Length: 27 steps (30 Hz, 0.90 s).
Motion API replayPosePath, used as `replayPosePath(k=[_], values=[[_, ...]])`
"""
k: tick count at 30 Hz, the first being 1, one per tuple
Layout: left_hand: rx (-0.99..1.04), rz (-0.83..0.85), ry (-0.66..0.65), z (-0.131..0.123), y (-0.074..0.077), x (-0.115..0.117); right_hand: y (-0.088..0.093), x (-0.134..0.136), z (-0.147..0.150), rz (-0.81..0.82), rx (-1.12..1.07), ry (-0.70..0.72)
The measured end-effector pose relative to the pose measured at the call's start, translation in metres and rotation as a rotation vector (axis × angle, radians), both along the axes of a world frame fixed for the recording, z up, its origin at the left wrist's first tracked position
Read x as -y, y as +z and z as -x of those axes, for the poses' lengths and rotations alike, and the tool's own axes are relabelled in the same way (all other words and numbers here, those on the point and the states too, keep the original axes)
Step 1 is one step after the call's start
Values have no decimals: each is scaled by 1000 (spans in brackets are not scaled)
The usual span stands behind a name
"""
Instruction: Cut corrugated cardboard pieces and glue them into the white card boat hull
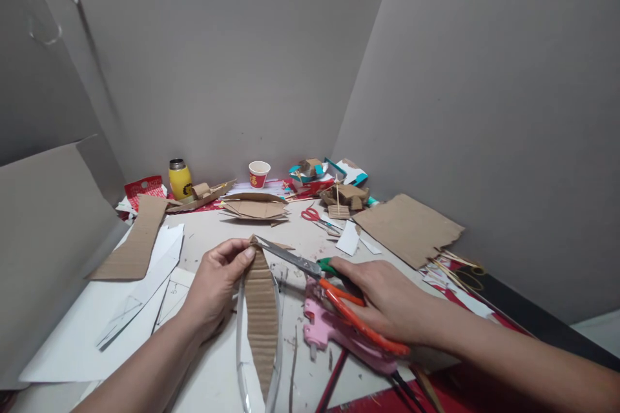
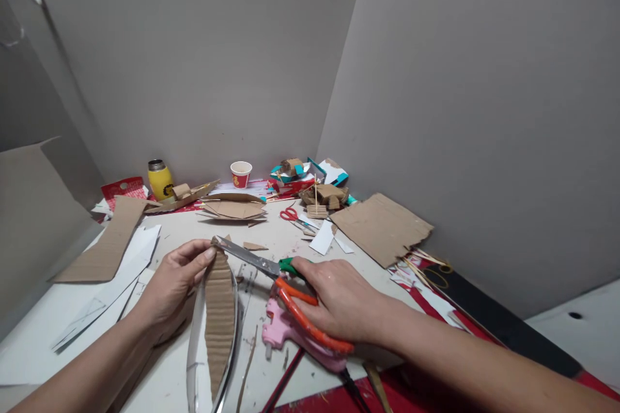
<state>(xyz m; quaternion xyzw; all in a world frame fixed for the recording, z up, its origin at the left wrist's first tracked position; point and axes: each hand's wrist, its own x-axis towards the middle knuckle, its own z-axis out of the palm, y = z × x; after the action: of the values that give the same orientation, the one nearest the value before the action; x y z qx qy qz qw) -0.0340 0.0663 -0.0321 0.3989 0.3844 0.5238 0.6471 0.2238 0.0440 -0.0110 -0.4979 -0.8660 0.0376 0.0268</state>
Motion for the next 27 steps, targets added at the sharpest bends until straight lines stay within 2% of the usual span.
replayPosePath(k=[20,27], values=[[104,97,-22,-4,2,4,-7,-3,12,-59,-53,12],[121,116,-24,-6,6,5,-18,-3,11,-115,-126,69]])
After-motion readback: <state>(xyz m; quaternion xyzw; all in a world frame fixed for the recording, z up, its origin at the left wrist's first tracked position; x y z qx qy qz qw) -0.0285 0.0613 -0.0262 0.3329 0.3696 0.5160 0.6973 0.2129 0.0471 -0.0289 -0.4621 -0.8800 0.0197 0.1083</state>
